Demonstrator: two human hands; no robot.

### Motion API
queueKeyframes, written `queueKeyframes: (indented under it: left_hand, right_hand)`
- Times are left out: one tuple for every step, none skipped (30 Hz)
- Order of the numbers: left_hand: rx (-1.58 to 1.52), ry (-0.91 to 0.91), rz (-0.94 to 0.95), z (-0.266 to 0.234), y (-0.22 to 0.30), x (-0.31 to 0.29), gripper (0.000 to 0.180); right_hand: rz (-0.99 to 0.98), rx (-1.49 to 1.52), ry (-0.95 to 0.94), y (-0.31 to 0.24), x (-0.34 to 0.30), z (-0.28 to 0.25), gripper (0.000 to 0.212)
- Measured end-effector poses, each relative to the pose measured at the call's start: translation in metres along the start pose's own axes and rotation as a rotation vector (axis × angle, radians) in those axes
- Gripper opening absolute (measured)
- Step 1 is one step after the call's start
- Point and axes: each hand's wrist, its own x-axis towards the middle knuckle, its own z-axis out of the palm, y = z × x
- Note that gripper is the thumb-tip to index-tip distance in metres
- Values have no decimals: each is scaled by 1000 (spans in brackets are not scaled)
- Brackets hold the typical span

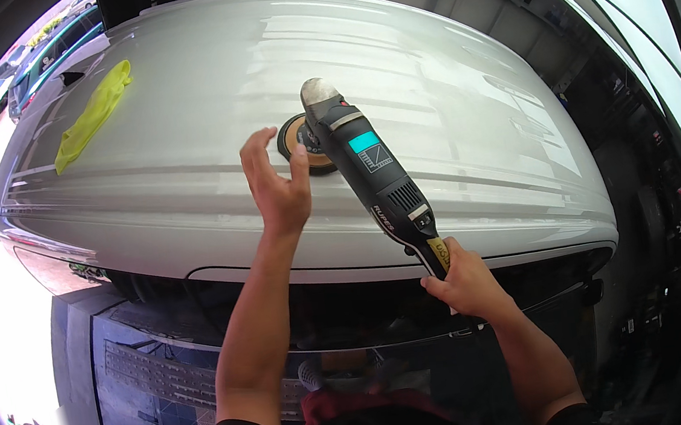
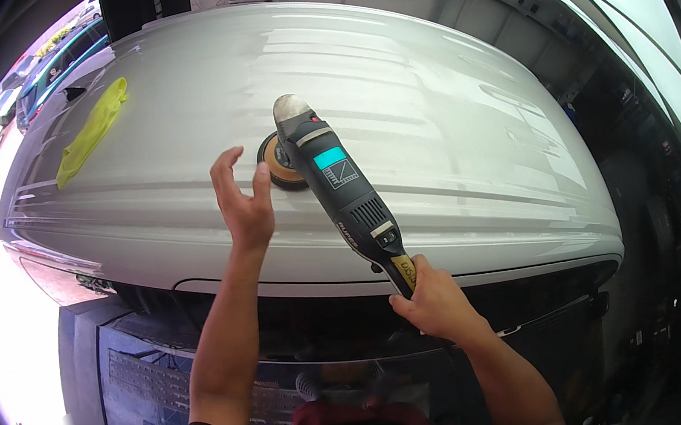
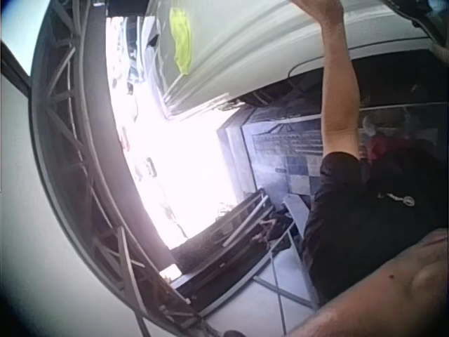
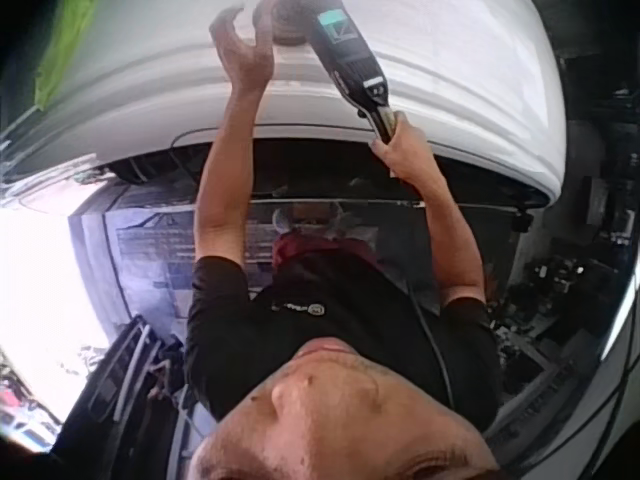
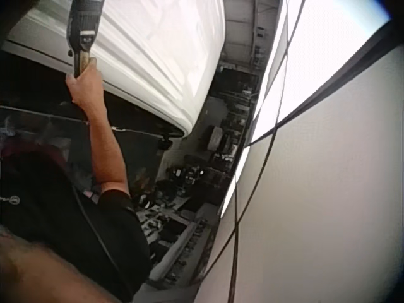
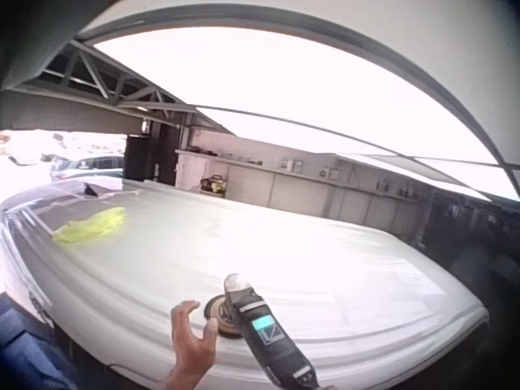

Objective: The person applies polishing compound to a rotary polisher and buffs the hood of a white car in a garage. They move the polisher across the surface in overlapping passes, then wipe the hood with a yellow microfiber cloth.

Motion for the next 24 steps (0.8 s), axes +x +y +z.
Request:
queueKeyframes:
  left_hand:
    - [-72,-80,-257,2,-5,41,55]
    - [-104,-190,-324,11,-19,76,63]
    - [-124,-295,-392,17,-29,103,71]
    - [-171,-445,-477,33,-26,114,75]
    - [-200,-580,-567,50,-22,119,81]
    - [-325,-673,-566,73,-37,119,72]
    - [-355,-662,-545,92,-45,110,59]
    - [-467,-568,-553,110,-48,98,49]
    - [-483,-548,-543,127,-45,93,45]
    - [-466,-541,-542,130,-40,92,45]
    - [-447,-536,-543,125,-37,90,45]
    - [-457,-490,-571,118,-42,88,45]
    - [-468,-455,-584,115,-45,91,45]
    - [-482,-423,-597,110,-48,93,45]
    - [-476,-392,-604,104,-53,93,45]
    - [-489,-369,-610,102,-53,90,45]
    - [-502,-349,-615,102,-53,89,45]
    - [-520,-336,-623,103,-53,91,45]
    - [-533,-308,-639,99,-55,92,45]
    - [-552,-289,-650,100,-56,92,45]
    - [-558,-270,-649,102,-57,90,45]
    - [-565,-249,-648,104,-58,88,45]
    - [-570,-229,-647,104,-60,87,45]
    - [-540,-220,-636,103,-63,88,45]
  right_hand:
    - [5,40,-37,-1,3,-6,41]
    - [-7,79,-77,0,10,-12,41]
    - [-26,118,-126,1,17,-16,41]
    - [-79,154,-116,6,24,-21,41]
    - [-70,287,-153,15,33,-22,42]
    - [-78,411,-200,18,40,-19,42]
    - [-93,536,-279,21,54,-14,43]
    - [-71,632,-268,21,56,-8,44]
    - [-25,721,-241,21,50,-9,45]
    - [-13,661,-169,24,50,-6,48]
    - [-37,636,-139,27,52,-4,51]
    - [-75,572,-95,21,51,-4,54]
    - [-119,521,-37,15,50,-9,57]
    - [-98,393,37,6,50,-13,64]
    - [-148,295,59,6,57,-13,67]
    - [-188,192,98,10,64,-14,69]
    - [-226,89,139,14,71,-16,72]
    - [-229,40,139,15,77,-22,72]
    - [-200,25,95,7,81,-30,70]
    - [-166,10,60,-2,79,-42,68]
    - [-131,-3,25,-5,79,-49,66]
    - [-177,48,4,0,86,-51,60]
    - [-188,67,-15,2,90,-52,60]
    - [-198,87,-35,3,93,-53,59]
